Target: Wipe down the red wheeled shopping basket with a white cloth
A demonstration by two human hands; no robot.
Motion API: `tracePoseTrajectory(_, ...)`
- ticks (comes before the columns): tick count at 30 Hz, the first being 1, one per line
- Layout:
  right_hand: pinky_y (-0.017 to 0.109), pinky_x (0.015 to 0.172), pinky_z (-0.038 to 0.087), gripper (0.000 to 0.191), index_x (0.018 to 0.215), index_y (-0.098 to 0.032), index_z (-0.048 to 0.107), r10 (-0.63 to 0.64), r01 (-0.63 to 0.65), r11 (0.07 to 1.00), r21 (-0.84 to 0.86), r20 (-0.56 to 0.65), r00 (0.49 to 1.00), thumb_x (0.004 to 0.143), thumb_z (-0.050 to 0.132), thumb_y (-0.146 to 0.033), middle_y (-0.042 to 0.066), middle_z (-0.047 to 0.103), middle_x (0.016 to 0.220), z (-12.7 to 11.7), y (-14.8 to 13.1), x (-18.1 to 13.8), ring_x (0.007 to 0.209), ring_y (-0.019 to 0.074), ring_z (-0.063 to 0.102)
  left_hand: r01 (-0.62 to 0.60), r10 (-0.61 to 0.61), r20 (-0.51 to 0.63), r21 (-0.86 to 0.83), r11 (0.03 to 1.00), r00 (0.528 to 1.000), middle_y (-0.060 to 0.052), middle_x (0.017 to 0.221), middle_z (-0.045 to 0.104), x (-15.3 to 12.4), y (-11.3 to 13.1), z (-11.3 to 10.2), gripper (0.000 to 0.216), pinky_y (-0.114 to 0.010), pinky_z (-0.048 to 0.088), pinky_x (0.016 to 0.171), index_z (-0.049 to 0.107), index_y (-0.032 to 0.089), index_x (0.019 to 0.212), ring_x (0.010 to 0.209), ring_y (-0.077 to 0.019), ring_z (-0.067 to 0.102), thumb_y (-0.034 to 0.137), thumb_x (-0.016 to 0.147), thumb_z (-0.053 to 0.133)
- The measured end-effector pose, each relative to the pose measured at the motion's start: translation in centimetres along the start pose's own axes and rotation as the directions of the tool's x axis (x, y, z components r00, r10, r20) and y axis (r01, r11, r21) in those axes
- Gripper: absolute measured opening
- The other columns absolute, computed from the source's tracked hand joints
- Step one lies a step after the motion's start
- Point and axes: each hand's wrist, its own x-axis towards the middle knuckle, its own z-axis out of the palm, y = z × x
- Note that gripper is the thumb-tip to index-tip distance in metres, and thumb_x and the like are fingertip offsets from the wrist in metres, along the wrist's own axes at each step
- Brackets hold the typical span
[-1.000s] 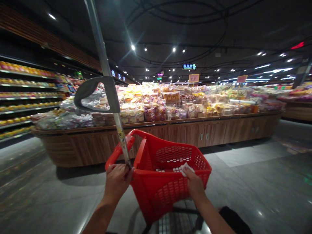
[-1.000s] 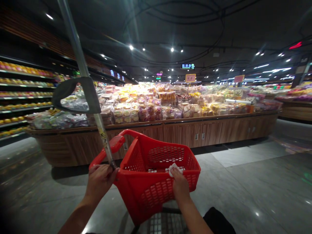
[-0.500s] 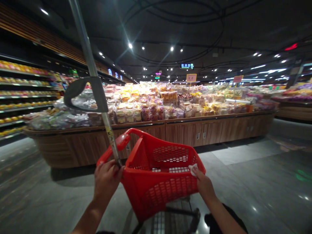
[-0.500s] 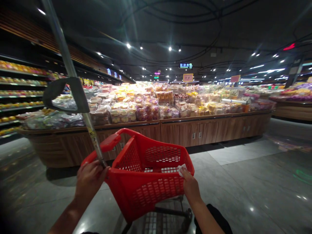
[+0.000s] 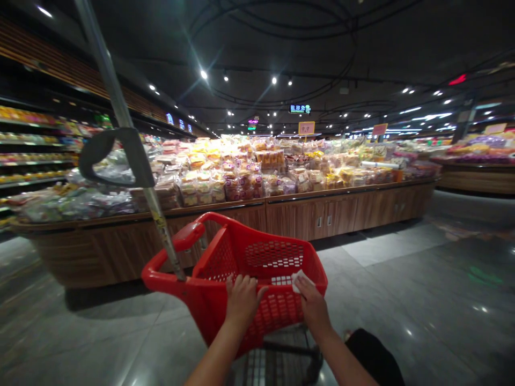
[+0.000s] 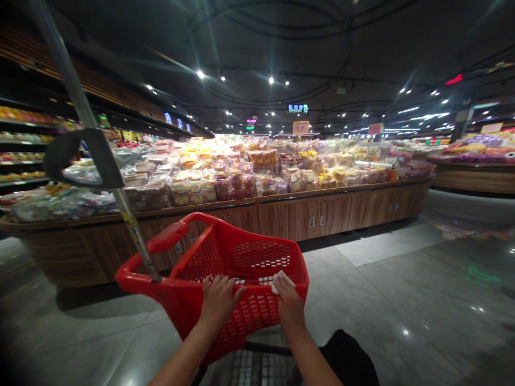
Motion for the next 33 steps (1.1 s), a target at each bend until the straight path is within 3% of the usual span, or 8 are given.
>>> tracePoseTrajectory(5, 0.038, 0.102, 0.039, 0.057, 0.117, -0.023, 0.059, -0.115, 0.108, 0.989, 0.098, 0.070, 0.991, 0.069, 0.041, 0.001, 0.003, 0.055, 0.126, -0.8, 0.6, -0.6, 0.121, 0.0167, 0.047, -0.005, 0.003, 0.023, 0.055, 0.998, 1.000, -0.006, 0.082, 0.064, -0.4, -1.6, 0.1, 0.030, -0.047, 0.027, 0.093, 0.062, 0.020, 0.077, 0.089, -0.0253, 0.053, 0.045, 0.084, 0.045)
tracePoseTrajectory(10, 0.038, 0.102, 0.039, 0.053, 0.117, -0.025, 0.059, 0.035, -0.036, 0.999, 0.016, 0.029, 0.999, 0.073, 0.039, -0.002, 0.001, 0.059, 0.121, -3.4, 2.7, -1.3, 0.117, 0.0165, 0.051, -0.035, 0.035, 0.009, 0.057, 0.998, 0.999, -0.006, 0.082, 0.064, -0.4, -2.8, 0.1, 0.033, -0.045, 0.027, 0.092, 0.061, 0.020, 0.077, 0.088, -0.0243, 0.052, 0.047, 0.084, 0.043)
tracePoseTrajectory(13, 0.039, 0.101, 0.039, 0.053, 0.116, -0.023, 0.060, 0.057, -0.057, 0.998, 0.007, -0.013, 0.998, 0.073, 0.039, -0.002, 0.003, 0.057, 0.124, -2.5, 1.2, -1.7, 0.117, 0.0177, 0.051, -0.038, 0.038, 0.003, 0.061, 0.997, 0.999, -0.006, 0.082, 0.064, -0.4, -3.0, 0.3, 0.032, -0.045, 0.026, 0.092, 0.061, 0.020, 0.078, 0.087, -0.0242, 0.053, 0.047, 0.084, 0.043)
tracePoseTrajectory(17, 0.038, 0.101, 0.040, 0.058, 0.116, -0.024, 0.060, -0.052, 0.049, 0.997, 0.067, 0.034, 0.998, 0.069, 0.040, 0.002, 0.003, 0.057, 0.124, -0.8, -1.3, -2.1, 0.118, 0.0174, 0.050, -0.048, 0.048, 0.005, 0.063, 0.997, 0.999, -0.005, 0.082, 0.064, -0.5, -3.2, 0.3, 0.032, -0.045, 0.026, 0.092, 0.061, 0.021, 0.077, 0.088, -0.0244, 0.053, 0.047, 0.084, 0.044)
tracePoseTrajectory(20, 0.038, 0.100, 0.041, 0.054, 0.113, -0.023, 0.063, -0.081, 0.076, 0.994, 0.081, 0.052, 0.995, 0.070, 0.041, 0.001, 0.004, 0.058, 0.123, -1.6, -0.3, -2.4, 0.117, 0.0180, 0.051, -0.051, 0.050, 0.017, 0.052, 0.997, 0.999, -0.005, 0.080, 0.064, -0.6, -3.6, 0.1, 0.031, -0.044, 0.027, 0.090, 0.061, 0.021, 0.076, 0.087, -0.0242, 0.053, 0.048, 0.083, 0.045)
tracePoseTrajectory(25, 0.041, 0.099, 0.042, 0.051, 0.111, -0.023, 0.064, 0.011, -0.011, 1.000, 0.007, -0.003, 1.000, 0.072, 0.039, -0.002, 0.005, 0.059, 0.122, -3.4, 2.2, -3.1, 0.114, 0.0187, 0.054, -0.050, 0.050, -0.003, 0.013, 0.999, 0.999, -0.005, 0.079, 0.064, -0.8, -4.2, 0.1, 0.032, -0.043, 0.028, 0.090, 0.060, 0.021, 0.074, 0.086, -0.0240, 0.053, 0.048, 0.082, 0.046)
tracePoseTrajectory(33, 0.040, 0.099, 0.042, 0.052, 0.111, -0.022, 0.064, -0.084, 0.082, 0.996, 0.040, 0.066, 0.994, 0.071, 0.039, -0.001, 0.006, 0.059, 0.121, -2.8, 0.5, -3.5, 0.116, 0.0188, 0.052, -0.066, 0.067, 0.008, -0.033, 0.997, 0.998, -0.005, 0.084, 0.066, -1.2, -5.2, -0.2, 0.029, -0.043, 0.026, 0.092, 0.061, 0.022, 0.076, 0.089, -0.0227, 0.054, 0.047, 0.082, 0.047)
